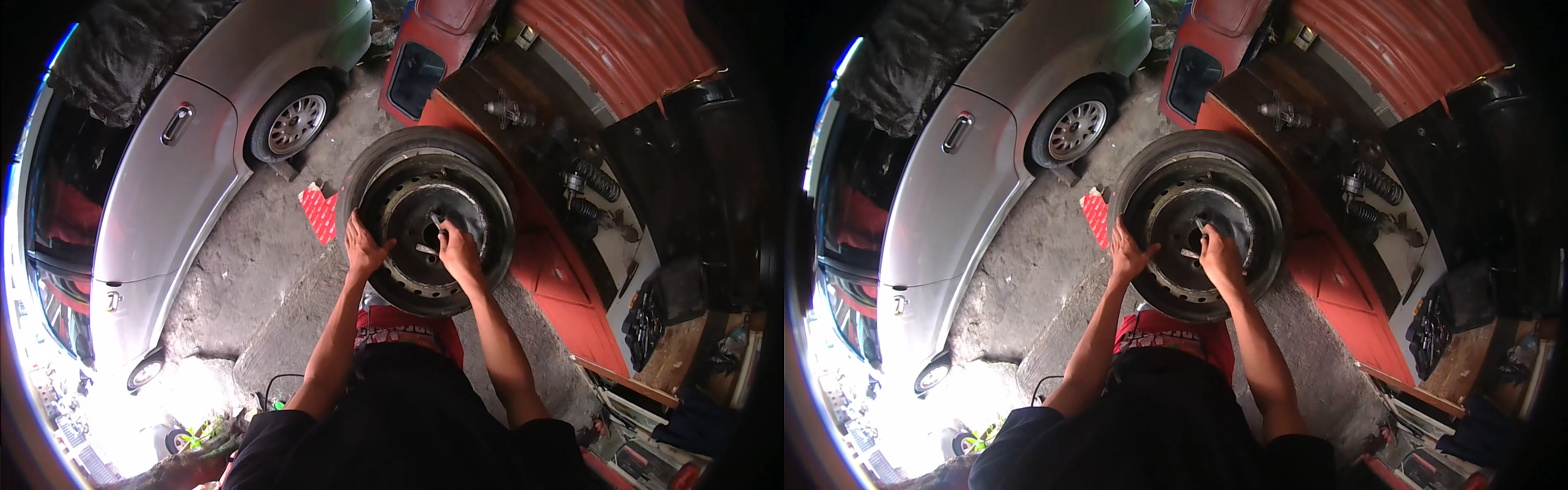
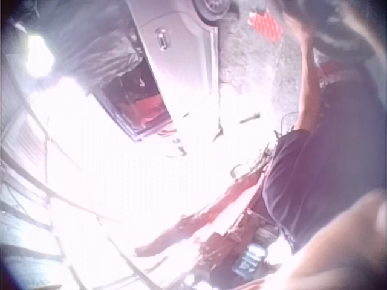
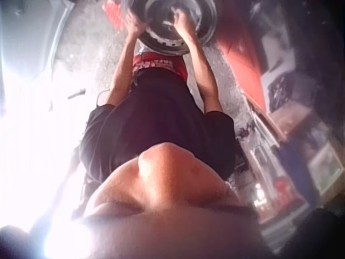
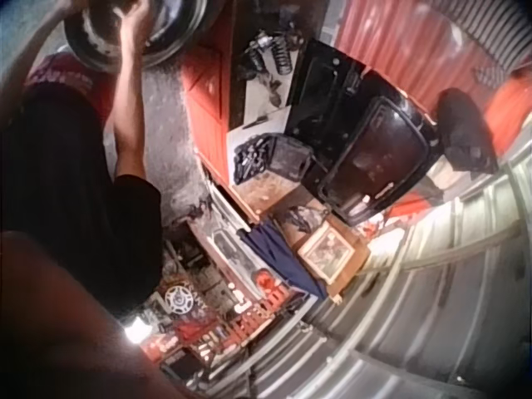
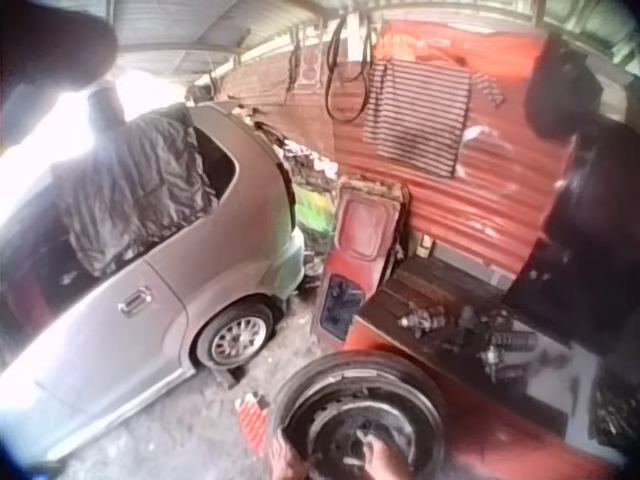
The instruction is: The person scrubs the inner surface of a car wheel rim using a small brush and a hammer. They repeatedly rotate the rim and scrub different sections while standing in a garage.
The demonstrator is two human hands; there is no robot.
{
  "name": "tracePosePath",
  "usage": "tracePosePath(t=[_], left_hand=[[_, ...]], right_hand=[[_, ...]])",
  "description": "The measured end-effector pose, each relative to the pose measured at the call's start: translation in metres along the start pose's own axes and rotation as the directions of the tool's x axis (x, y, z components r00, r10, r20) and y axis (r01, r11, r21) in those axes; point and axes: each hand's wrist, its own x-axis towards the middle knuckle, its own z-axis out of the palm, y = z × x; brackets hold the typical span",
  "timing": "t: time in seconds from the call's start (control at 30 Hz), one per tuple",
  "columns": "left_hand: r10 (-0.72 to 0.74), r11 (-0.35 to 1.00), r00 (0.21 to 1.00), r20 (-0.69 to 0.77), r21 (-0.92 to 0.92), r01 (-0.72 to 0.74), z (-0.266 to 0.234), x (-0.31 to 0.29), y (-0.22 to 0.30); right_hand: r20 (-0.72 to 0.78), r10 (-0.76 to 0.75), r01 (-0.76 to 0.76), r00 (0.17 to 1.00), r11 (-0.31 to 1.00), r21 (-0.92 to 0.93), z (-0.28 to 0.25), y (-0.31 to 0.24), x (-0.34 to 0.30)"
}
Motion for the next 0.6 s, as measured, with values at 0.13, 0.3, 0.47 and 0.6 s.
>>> tracePosePath(t=[0.13,0.3,0.47,0.6], left_hand=[[-0.009,1.000,1.000,-0.017,0.003,0.009,-0.001,-0.003,-0.003],[-0.009,1.000,1.000,-0.006,0.018,0.009,0.003,-0.003,-0.004],[0.026,1.000,0.999,-0.031,0.002,-0.026,0.006,-0.001,-0.011],[-0.002,1.000,1.000,-0.017,0.008,0.002,0.001,-0.002,-0.003]], right_hand=[[0.074,0.116,-0.116,0.990,0.993,-0.008,-0.025,0.021,-0.004],[0.138,-0.013,0.028,0.990,0.994,-0.103,-0.050,0.022,0.011],[0.321,-0.030,0.060,0.947,0.995,-0.083,-0.068,0.047,0.043],[0.407,0.043,0.087,0.912,0.951,-0.296,-0.088,0.047,0.055]])
